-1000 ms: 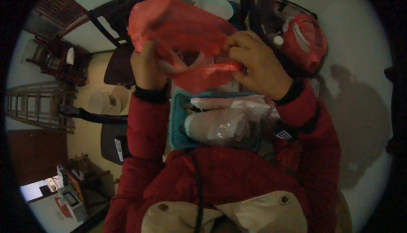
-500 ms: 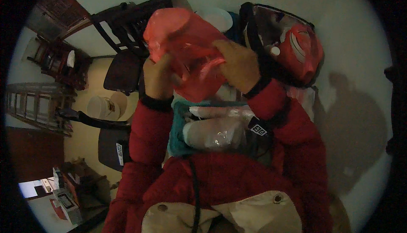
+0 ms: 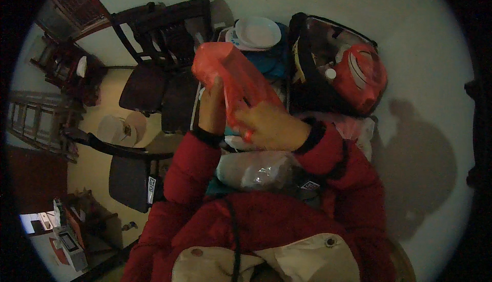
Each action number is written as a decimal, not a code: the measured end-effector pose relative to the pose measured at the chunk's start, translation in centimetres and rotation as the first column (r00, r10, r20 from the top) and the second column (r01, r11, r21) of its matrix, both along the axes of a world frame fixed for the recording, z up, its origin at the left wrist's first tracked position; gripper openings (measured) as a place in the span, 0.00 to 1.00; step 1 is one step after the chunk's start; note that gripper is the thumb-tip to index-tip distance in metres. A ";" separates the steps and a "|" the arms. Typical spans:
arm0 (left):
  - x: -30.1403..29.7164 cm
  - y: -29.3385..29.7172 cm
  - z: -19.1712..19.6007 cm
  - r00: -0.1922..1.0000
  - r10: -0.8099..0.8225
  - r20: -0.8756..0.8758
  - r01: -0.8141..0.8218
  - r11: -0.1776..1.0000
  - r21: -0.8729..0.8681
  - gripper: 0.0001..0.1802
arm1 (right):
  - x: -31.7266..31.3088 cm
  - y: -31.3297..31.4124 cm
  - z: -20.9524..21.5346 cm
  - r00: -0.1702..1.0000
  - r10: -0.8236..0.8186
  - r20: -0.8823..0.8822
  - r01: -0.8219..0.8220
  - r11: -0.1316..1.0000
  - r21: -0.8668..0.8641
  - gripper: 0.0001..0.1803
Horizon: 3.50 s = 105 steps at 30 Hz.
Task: The person unpacks and repacks items from a light blue plastic basket into red and white plastic bags on a cluttered table. They handle a white electric kettle, a white plate, and several wrapped items, placing them into bags and tying the bags closed.
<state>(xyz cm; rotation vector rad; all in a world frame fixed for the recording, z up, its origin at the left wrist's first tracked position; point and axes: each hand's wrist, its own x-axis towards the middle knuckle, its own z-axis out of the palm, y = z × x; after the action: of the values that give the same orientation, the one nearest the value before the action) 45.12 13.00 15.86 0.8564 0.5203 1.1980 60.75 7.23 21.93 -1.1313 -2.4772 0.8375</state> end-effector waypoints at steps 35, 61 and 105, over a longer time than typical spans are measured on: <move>3.8 -6.5 -5.8 0.693 0.224 -0.685 0.193 0.858 0.476 0.30 | -3.2 -5.1 0.0 0.375 -0.724 -0.579 0.598 0.666 -0.445 0.17; 3.1 -1.2 -2.5 0.859 -0.134 -0.494 0.250 0.952 0.177 0.25 | 3.6 -2.4 -9.0 0.663 -0.618 -0.422 0.654 0.753 -0.075 0.18; 30.9 13.1 15.2 0.910 0.391 0.141 -0.391 0.690 0.609 0.14 | 22.6 -16.2 -2.9 0.351 -0.908 -0.228 0.549 0.397 -0.736 0.11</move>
<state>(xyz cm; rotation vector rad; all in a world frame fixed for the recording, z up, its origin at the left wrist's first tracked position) 76.02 26.14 31.06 1.3599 0.2991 1.8256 83.34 -8.95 19.01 -1.6520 -0.8814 1.3157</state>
